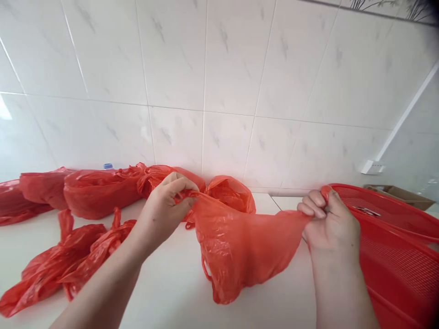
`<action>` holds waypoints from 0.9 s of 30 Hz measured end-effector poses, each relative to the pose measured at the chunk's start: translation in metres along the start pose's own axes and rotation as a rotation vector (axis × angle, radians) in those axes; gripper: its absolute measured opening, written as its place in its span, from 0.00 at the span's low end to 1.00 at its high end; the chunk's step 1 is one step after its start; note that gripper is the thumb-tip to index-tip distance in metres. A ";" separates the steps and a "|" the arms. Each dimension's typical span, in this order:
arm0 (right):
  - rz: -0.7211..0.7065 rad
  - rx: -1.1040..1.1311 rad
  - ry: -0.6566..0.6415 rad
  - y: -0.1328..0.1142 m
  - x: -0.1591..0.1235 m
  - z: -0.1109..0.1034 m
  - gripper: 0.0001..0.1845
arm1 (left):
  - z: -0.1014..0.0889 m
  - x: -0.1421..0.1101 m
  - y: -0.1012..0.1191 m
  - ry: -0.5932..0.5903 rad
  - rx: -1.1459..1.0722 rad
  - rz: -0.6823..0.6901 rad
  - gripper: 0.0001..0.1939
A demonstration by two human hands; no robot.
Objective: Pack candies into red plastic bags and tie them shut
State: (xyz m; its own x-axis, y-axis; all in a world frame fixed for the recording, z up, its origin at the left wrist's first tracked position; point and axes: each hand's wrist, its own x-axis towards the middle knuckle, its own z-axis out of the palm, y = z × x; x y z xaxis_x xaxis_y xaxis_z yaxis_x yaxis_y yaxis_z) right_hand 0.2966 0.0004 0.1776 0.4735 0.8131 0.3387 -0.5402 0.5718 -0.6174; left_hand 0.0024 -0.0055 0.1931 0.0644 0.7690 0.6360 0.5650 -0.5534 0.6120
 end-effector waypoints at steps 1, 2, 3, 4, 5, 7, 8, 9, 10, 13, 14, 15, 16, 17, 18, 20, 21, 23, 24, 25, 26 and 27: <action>0.012 -0.037 -0.065 0.001 -0.005 0.004 0.15 | 0.005 0.001 0.001 0.059 0.007 -0.017 0.03; 0.028 -0.081 -0.126 0.002 -0.010 0.008 0.17 | 0.011 0.002 0.001 0.081 -0.019 -0.051 0.02; 0.036 -0.130 -0.172 0.003 -0.016 0.012 0.19 | 0.017 0.002 0.001 0.073 -0.081 -0.092 0.03; 0.049 -0.188 -0.212 0.005 -0.022 0.016 0.19 | 0.024 0.001 0.002 0.043 -0.171 -0.132 0.05; 0.061 -0.256 -0.246 0.006 -0.029 0.019 0.18 | 0.030 0.001 0.002 0.000 -0.269 -0.167 0.06; 0.123 -0.428 -0.327 0.008 -0.043 0.026 0.15 | 0.042 -0.001 0.005 -0.079 -0.437 -0.206 0.07; 0.177 -0.518 -0.384 0.009 -0.049 0.029 0.18 | 0.046 -0.003 0.007 -0.102 -0.495 -0.217 0.07; 0.244 -0.598 -0.455 0.011 -0.055 0.032 0.23 | 0.050 -0.004 0.009 -0.115 -0.536 -0.223 0.06; 0.316 -0.663 -0.533 0.014 -0.059 0.035 0.28 | 0.053 -0.006 0.012 -0.127 -0.562 -0.220 0.05; 0.446 -0.761 -0.717 0.026 -0.063 0.040 0.28 | 0.057 -0.011 0.019 -0.206 -0.628 -0.150 0.01; 0.447 -0.782 -0.734 0.031 -0.062 0.040 0.21 | 0.057 -0.013 0.021 -0.237 -0.641 -0.115 0.02; 0.434 -0.808 -0.726 0.036 -0.060 0.040 0.14 | 0.058 -0.015 0.022 -0.252 -0.628 -0.080 0.05; 0.409 -0.834 -0.689 0.040 -0.058 0.039 0.15 | 0.058 -0.017 0.023 -0.236 -0.579 -0.042 0.08; 0.386 -0.857 -0.635 0.043 -0.055 0.038 0.18 | 0.057 -0.018 0.024 -0.195 -0.496 0.000 0.11; 0.374 -0.867 -0.579 0.045 -0.053 0.037 0.20 | 0.058 -0.019 0.024 -0.151 -0.393 0.051 0.13; 0.377 -0.831 -0.498 0.045 -0.050 0.035 0.20 | 0.059 -0.020 0.024 -0.124 -0.197 0.168 0.13; 0.391 -0.795 -0.480 0.044 -0.049 0.036 0.20 | 0.060 -0.021 0.023 -0.144 -0.126 0.230 0.12; 0.429 -0.730 -0.470 0.041 -0.051 0.038 0.19 | 0.064 -0.020 0.022 -0.212 -0.024 0.321 0.12; 0.448 -0.712 -0.472 0.040 -0.052 0.039 0.20 | 0.066 -0.020 0.021 -0.237 0.014 0.347 0.11; 0.462 -0.705 -0.483 0.038 -0.052 0.040 0.20 | 0.068 -0.020 0.020 -0.253 0.037 0.365 0.09; 0.466 -0.708 -0.503 0.037 -0.053 0.041 0.21 | 0.069 -0.020 0.019 -0.265 0.046 0.375 0.08; 0.458 -0.725 -0.535 0.037 -0.053 0.040 0.22 | 0.070 -0.020 0.019 -0.270 0.038 0.373 0.08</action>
State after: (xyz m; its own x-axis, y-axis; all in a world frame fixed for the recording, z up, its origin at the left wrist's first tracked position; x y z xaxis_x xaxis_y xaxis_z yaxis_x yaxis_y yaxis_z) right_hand 0.2237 -0.0173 0.1658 -0.1439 0.9817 0.1247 0.0453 0.1324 -0.9902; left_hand 0.0693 -0.0086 0.1589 0.4779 0.5785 0.6611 0.4922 -0.7996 0.3439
